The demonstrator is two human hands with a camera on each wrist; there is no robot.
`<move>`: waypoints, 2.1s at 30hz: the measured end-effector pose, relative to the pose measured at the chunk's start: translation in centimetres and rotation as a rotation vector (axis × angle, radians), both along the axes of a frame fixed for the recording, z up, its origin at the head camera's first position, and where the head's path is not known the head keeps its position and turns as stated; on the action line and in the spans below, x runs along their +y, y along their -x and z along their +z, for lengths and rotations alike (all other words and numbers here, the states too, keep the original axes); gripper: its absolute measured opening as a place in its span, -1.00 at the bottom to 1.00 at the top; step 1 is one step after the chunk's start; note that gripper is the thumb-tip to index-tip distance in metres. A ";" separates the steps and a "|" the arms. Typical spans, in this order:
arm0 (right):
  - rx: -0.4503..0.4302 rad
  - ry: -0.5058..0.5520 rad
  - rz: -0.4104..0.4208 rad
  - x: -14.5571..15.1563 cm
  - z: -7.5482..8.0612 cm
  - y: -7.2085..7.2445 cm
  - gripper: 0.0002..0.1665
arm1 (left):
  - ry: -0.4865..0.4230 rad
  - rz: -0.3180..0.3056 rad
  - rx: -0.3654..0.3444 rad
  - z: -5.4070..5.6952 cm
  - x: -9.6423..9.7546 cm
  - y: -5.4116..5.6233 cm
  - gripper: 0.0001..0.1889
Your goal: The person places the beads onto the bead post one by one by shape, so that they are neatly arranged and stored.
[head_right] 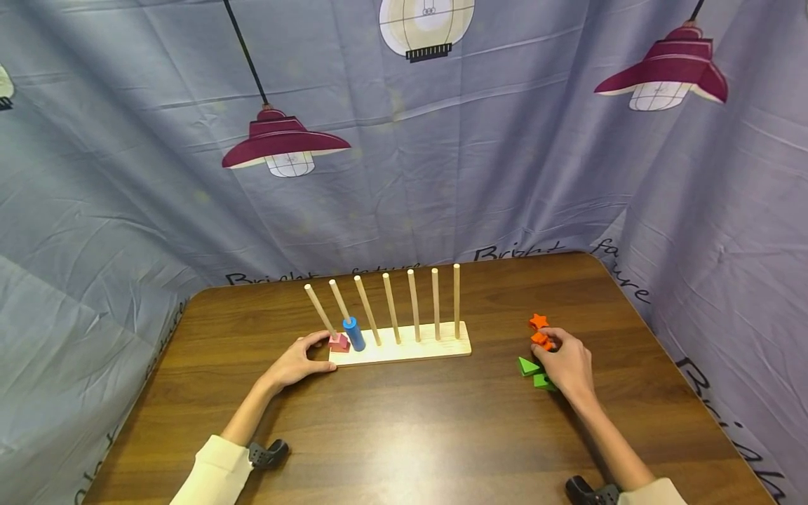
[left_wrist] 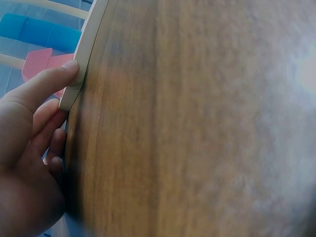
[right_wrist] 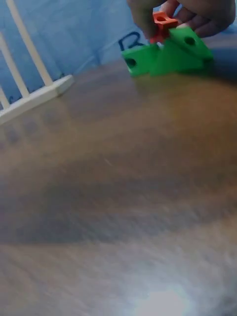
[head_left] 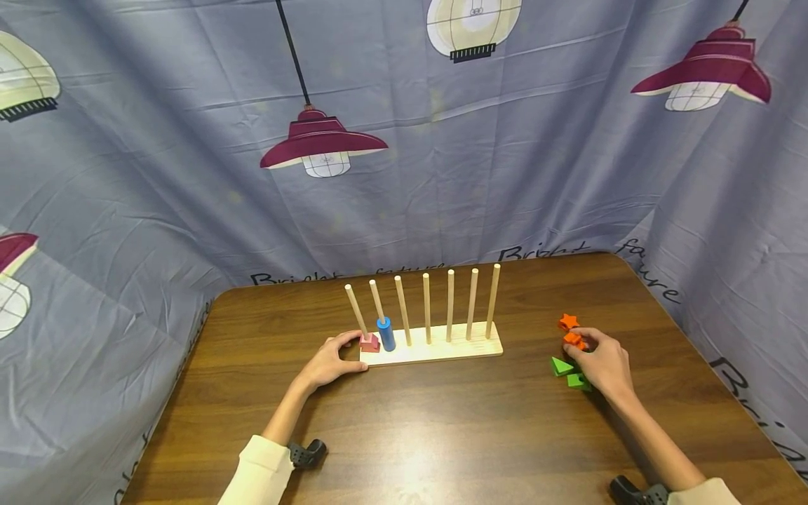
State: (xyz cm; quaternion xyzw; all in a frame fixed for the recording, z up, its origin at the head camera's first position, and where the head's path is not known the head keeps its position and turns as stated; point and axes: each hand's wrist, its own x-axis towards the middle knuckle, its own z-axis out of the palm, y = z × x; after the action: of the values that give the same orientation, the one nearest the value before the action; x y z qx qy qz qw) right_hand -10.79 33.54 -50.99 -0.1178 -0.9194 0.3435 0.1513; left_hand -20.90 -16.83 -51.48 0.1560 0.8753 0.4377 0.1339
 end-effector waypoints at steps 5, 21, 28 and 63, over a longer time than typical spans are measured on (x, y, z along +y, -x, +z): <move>0.100 0.045 0.007 -1.2 2.3 0.2 -0.58 | -0.002 -0.004 -0.002 0.1 0.0 0.1 -0.20; 0.322 0.415 0.286 -7.9 9.2 1.3 -0.61 | 0.003 -0.001 0.011 0.2 0.0 0.1 -0.21; 0.408 0.498 0.422 -12.4 12.6 2.5 -0.64 | 0.003 -0.003 0.019 0.1 0.0 0.1 -0.21; 0.179 0.708 0.442 -24.7 9.3 7.8 -0.63 | 0.020 -0.008 0.043 -0.3 -0.1 0.3 -0.22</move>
State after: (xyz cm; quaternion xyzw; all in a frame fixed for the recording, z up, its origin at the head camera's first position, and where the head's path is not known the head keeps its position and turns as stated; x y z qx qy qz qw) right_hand -18.58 8.86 -41.67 0.0676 -0.7312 0.6709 0.1033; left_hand -21.15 -16.96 -51.78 0.1673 0.8816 0.4252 0.1182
